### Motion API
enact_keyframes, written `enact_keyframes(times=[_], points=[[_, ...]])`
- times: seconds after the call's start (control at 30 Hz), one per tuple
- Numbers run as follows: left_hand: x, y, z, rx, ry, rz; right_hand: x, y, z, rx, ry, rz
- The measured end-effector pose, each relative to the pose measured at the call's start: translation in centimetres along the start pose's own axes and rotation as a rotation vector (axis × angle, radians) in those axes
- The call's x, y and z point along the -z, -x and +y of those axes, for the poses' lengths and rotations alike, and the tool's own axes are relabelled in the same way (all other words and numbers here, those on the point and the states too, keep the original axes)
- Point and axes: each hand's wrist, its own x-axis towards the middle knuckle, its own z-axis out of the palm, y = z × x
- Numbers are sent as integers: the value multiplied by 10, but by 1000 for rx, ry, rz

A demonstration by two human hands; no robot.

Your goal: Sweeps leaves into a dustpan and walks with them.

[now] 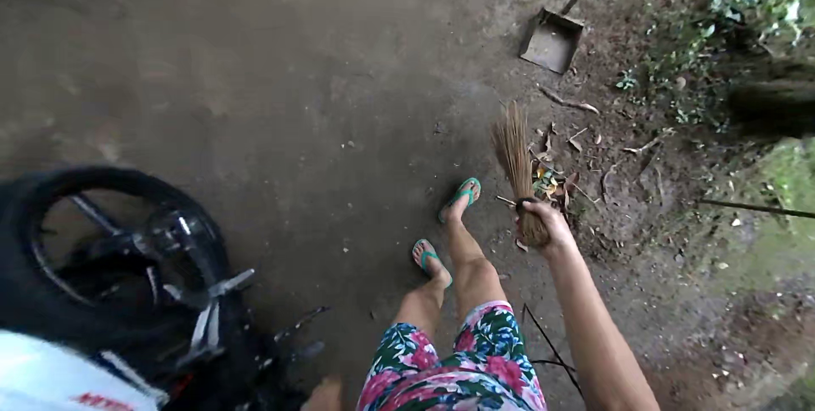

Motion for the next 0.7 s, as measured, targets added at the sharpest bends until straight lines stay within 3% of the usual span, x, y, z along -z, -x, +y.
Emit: enact_keyframes(times=[0.1,0.2,0.33,0.47,0.6,0.7], points=[[99,-39,25,-169,100,186,-5,-63,-44,99,275,91],[191,-34,87,-314,243,383,5,-139,-85,120,645,165],[279,-6,175,-453,162,413,52,-191,-106,-31,1139,186],[348,12,249,-573,20,456,121,-150,-81,-304,1268,181],[431,29,320,-654,95,474,187,-81,-77,-438,1081,104],[502,58,382,-760,85,540,211,-32,-106,-465,927,122]])
